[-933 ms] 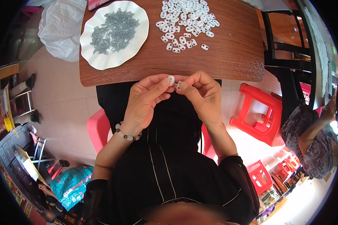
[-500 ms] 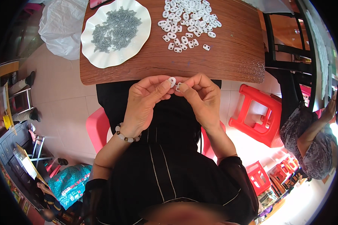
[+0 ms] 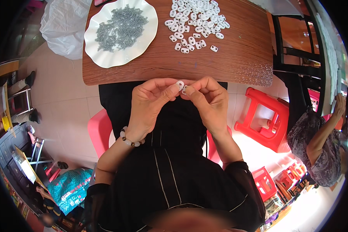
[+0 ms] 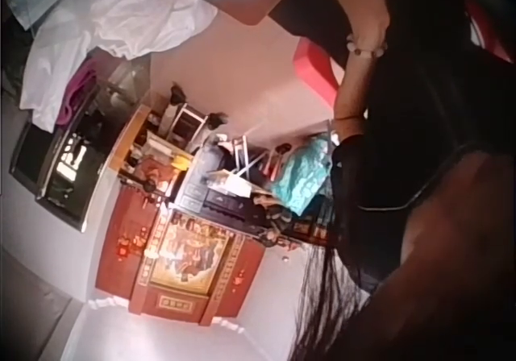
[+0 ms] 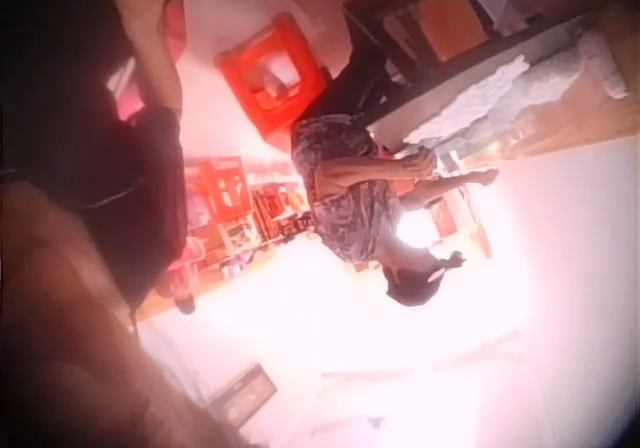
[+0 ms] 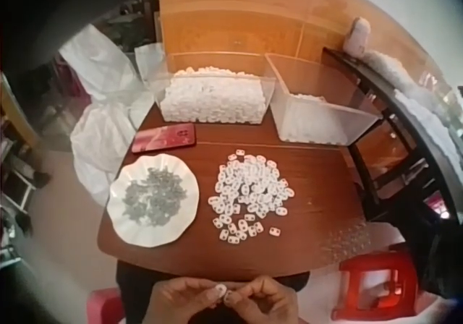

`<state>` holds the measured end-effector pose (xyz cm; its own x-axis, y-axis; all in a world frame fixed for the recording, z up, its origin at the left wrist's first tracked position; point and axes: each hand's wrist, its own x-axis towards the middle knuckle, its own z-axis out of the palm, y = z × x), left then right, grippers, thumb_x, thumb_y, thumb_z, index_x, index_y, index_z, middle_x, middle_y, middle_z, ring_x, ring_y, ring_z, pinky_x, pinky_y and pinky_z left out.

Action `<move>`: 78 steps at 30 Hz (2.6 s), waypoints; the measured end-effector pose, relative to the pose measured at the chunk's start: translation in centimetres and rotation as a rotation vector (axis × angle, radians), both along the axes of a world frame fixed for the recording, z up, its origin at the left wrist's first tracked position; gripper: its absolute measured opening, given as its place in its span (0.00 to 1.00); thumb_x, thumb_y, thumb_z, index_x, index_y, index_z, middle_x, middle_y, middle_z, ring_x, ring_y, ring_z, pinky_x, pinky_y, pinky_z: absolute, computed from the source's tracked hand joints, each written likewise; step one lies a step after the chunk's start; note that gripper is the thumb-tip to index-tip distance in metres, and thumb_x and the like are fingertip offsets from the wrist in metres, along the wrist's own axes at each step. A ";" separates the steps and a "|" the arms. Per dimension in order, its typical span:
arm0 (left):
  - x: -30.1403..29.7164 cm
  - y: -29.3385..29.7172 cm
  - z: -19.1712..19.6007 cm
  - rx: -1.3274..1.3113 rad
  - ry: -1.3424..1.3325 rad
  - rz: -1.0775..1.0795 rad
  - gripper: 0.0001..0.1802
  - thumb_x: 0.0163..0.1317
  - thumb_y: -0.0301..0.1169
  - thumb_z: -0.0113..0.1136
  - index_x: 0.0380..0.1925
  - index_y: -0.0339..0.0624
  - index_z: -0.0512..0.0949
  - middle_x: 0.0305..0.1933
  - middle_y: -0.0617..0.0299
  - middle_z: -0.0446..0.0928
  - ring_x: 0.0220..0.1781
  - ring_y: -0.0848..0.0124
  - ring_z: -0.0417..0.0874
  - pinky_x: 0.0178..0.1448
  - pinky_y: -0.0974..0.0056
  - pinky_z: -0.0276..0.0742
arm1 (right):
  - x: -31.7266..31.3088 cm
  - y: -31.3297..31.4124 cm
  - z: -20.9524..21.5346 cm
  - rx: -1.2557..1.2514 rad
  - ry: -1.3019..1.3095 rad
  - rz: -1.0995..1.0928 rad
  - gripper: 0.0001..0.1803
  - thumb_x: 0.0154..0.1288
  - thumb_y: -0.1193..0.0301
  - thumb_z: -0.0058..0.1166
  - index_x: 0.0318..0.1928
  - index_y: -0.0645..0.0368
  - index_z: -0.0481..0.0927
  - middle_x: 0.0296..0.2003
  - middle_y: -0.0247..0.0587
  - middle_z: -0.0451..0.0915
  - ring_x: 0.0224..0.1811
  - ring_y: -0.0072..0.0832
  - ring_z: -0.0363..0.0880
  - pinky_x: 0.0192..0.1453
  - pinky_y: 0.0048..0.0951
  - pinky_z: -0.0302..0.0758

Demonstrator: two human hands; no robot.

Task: Manually assembling small white plastic parts by inserting small grey pins.

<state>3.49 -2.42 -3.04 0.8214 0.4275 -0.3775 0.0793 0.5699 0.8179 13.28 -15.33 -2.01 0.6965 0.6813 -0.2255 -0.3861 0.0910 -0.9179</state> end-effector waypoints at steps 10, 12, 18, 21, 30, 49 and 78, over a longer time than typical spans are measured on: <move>-0.5 0.2 0.7 -0.152 -0.003 -0.038 0.11 0.64 0.28 0.61 0.44 0.35 0.80 0.43 0.56 0.83 0.39 0.76 0.81 0.44 0.70 0.78 | -0.1 -0.2 -0.7 0.086 0.032 0.066 0.06 0.66 0.77 0.55 0.40 0.67 0.74 0.46 0.48 0.80 0.43 0.24 0.79 0.51 0.24 0.77; -0.7 0.2 0.7 -0.183 -0.014 -0.040 0.11 0.64 0.28 0.60 0.44 0.35 0.79 0.42 0.57 0.83 0.39 0.76 0.82 0.44 0.70 0.78 | -0.1 -0.1 -0.6 0.121 0.033 0.104 0.09 0.66 0.75 0.56 0.43 0.66 0.74 0.48 0.50 0.79 0.46 0.27 0.79 0.53 0.26 0.76; -1.1 0.4 1.7 -0.274 -0.056 -0.072 0.12 0.61 0.27 0.63 0.44 0.34 0.81 0.39 0.59 0.83 0.38 0.75 0.82 0.43 0.72 0.77 | 0.2 0.1 0.2 0.131 -0.067 0.185 0.26 0.68 0.62 0.54 0.59 0.70 0.70 0.57 0.53 0.73 0.55 0.30 0.73 0.59 0.30 0.70; -1.3 0.6 1.8 -0.245 -0.065 -0.100 0.12 0.61 0.27 0.64 0.43 0.34 0.81 0.38 0.59 0.83 0.36 0.76 0.80 0.42 0.72 0.76 | 1.1 -0.2 -0.4 0.172 -0.266 0.362 0.24 0.71 0.65 0.50 0.62 0.66 0.70 0.54 0.47 0.74 0.51 0.25 0.71 0.55 0.27 0.71; -1.6 1.1 1.7 -0.218 -0.078 -0.166 0.12 0.62 0.29 0.63 0.42 0.34 0.81 0.37 0.58 0.82 0.35 0.75 0.80 0.41 0.71 0.77 | 0.9 0.0 -0.9 0.203 -0.268 0.397 0.24 0.71 0.61 0.50 0.59 0.67 0.73 0.55 0.45 0.76 0.52 0.30 0.71 0.55 0.29 0.70; -1.8 1.2 2.1 -0.136 -0.069 -0.210 0.11 0.64 0.31 0.62 0.37 0.33 0.83 0.33 0.56 0.82 0.31 0.74 0.80 0.39 0.70 0.77 | 0.3 0.1 -0.8 0.242 -0.245 0.338 0.22 0.71 0.60 0.49 0.53 0.67 0.77 0.52 0.48 0.78 0.50 0.29 0.72 0.55 0.31 0.71; -2.2 0.2 2.8 -0.179 -0.028 -0.152 0.08 0.62 0.26 0.61 0.38 0.32 0.83 0.31 0.57 0.82 0.31 0.75 0.80 0.39 0.70 0.77 | -0.6 -0.2 -0.3 0.185 -0.280 0.328 0.19 0.72 0.63 0.48 0.53 0.66 0.77 0.52 0.52 0.78 0.47 0.32 0.77 0.47 0.28 0.76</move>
